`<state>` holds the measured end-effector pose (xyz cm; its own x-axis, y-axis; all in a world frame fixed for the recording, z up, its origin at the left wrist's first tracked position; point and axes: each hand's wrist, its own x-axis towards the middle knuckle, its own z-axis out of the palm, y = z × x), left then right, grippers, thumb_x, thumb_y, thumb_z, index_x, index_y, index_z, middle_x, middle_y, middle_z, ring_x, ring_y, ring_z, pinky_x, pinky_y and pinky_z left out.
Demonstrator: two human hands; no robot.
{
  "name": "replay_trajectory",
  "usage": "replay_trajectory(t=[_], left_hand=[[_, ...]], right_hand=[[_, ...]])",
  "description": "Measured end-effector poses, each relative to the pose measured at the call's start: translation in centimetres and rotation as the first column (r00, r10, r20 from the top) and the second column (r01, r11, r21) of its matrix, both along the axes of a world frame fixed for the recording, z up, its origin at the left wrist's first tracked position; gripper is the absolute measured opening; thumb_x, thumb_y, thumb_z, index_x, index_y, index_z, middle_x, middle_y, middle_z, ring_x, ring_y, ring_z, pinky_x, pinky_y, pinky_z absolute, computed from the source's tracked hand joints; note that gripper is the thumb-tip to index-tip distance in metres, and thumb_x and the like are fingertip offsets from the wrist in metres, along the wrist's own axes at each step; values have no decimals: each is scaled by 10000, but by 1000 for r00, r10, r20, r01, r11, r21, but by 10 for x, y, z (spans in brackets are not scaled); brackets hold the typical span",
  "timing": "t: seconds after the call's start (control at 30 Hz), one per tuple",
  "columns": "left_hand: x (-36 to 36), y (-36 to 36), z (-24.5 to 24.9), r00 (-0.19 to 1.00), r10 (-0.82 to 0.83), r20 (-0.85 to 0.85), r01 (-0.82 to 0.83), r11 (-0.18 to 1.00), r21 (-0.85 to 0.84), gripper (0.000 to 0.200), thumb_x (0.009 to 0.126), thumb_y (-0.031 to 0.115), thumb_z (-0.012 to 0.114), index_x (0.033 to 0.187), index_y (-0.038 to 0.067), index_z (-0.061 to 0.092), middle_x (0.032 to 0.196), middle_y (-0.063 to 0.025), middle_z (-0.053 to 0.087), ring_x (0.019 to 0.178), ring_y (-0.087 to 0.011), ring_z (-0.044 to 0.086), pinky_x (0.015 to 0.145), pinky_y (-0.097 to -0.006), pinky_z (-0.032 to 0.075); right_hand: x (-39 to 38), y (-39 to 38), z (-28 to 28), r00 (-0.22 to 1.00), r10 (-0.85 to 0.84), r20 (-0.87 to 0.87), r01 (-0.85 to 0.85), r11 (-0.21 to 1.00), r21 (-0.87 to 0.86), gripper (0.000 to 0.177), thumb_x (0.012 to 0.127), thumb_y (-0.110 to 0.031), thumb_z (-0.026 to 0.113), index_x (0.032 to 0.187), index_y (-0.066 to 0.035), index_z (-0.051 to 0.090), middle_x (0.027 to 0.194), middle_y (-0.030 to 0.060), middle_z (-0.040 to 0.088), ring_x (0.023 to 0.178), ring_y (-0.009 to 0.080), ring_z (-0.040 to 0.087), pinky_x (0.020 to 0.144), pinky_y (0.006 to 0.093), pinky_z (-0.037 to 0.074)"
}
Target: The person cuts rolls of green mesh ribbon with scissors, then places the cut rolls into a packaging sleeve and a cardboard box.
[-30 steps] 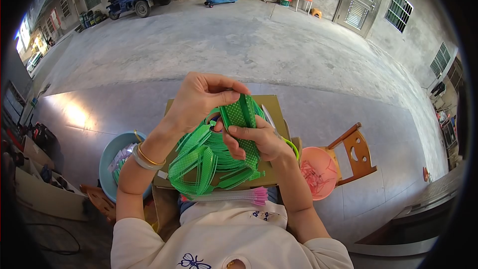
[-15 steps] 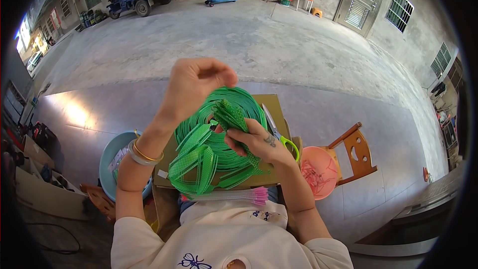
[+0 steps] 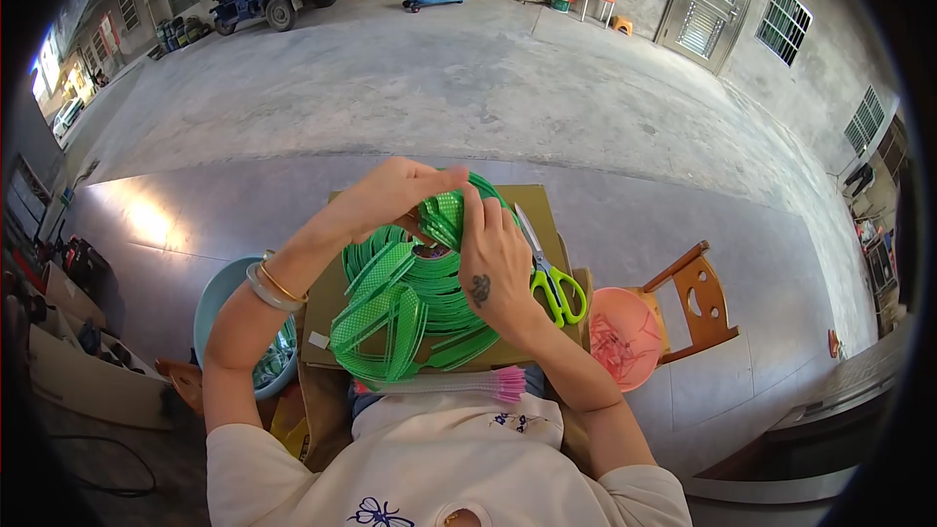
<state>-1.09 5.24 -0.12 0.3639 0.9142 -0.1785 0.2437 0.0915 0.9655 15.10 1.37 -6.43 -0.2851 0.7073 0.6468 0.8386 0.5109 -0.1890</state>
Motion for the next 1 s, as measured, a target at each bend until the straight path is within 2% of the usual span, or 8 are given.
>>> replay_trajectory(t=[0.1, 0.23, 0.37, 0.53, 0.67, 0.77, 0.9, 1.0], left_hand=[[2, 5, 3, 947, 6, -323, 75, 969, 237, 580, 776, 253, 667, 1139, -157, 477, 824, -206, 637, 679, -216, 643, 559, -296, 503], [-3, 4, 5, 893, 20, -450, 204, 873, 444, 462, 729, 83, 671, 1114, -123, 521, 816, -212, 647, 665, -215, 633, 606, -300, 491], [1, -14, 33, 815, -123, -566, 400, 826, 396, 449, 730, 54, 652, 1139, -78, 523, 834, -208, 647, 703, -251, 638, 657, -310, 476], [9, -23, 42, 799, -111, -591, 448, 766, 461, 449, 732, 48, 644, 1164, -15, 536, 791, -157, 653, 620, -185, 564, 570, -293, 425], [10, -20, 29, 855, -53, -516, 397, 708, 585, 414, 747, 24, 628, 1154, 4, 557, 769, -125, 658, 553, -153, 545, 544, -264, 433], [11, -17, 6, 952, 215, -220, 104, 448, 888, 358, 771, -18, 601, 1128, 4, 577, 778, -120, 659, 592, -147, 586, 567, -255, 476], [5, -52, -8, 979, -12, -204, 156, 687, 710, 274, 780, -60, 577, 1038, 16, 633, 803, -102, 664, 642, -143, 624, 579, -248, 513], [7, -65, -17, 955, -273, -116, 288, 757, 587, 263, 771, -71, 571, 992, 40, 662, 815, -95, 668, 653, -133, 639, 571, -235, 516]], right_hand=[[-6, 1, -7, 996, -68, 63, 70, 997, -22, 579, 755, -136, 578, 1258, 40, 351, 876, 128, 497, 812, 289, 541, 650, 358, 469], [1, -10, 4, 950, 199, -240, -272, 905, -326, 617, 793, -299, 611, 1246, 39, 365, 949, 141, 541, 891, 235, 558, 704, 314, 461], [35, 9, 17, 568, 121, -814, -773, 418, -477, 623, 833, -405, 584, 1228, 31, 376, 1058, 147, 567, 995, 196, 552, 780, 290, 445], [38, 11, 26, 370, -5, -929, -921, -136, -366, 387, 868, -220, 576, 1146, 28, 475, 1034, 122, 616, 943, 165, 595, 810, 284, 464], [37, 15, 8, 456, 51, -888, -873, -168, -458, 255, 875, -116, 542, 1075, 43, 526, 971, 123, 639, 909, 171, 613, 818, 287, 478], [40, 14, 4, 256, -157, -954, -966, -86, -245, 242, 910, -121, 475, 1088, 39, 506, 1023, 142, 619, 951, 204, 606, 840, 325, 489], [52, 21, -4, -281, -561, -779, -945, 19, 327, 279, 946, -170, 390, 1146, 17, 442, 1164, 181, 530, 1039, 266, 564, 898, 405, 486], [57, 19, -12, -339, -683, -647, -904, 45, 426, 272, 949, -167, 383, 1142, 14, 447, 1164, 187, 526, 1063, 269, 550, 899, 401, 485]])
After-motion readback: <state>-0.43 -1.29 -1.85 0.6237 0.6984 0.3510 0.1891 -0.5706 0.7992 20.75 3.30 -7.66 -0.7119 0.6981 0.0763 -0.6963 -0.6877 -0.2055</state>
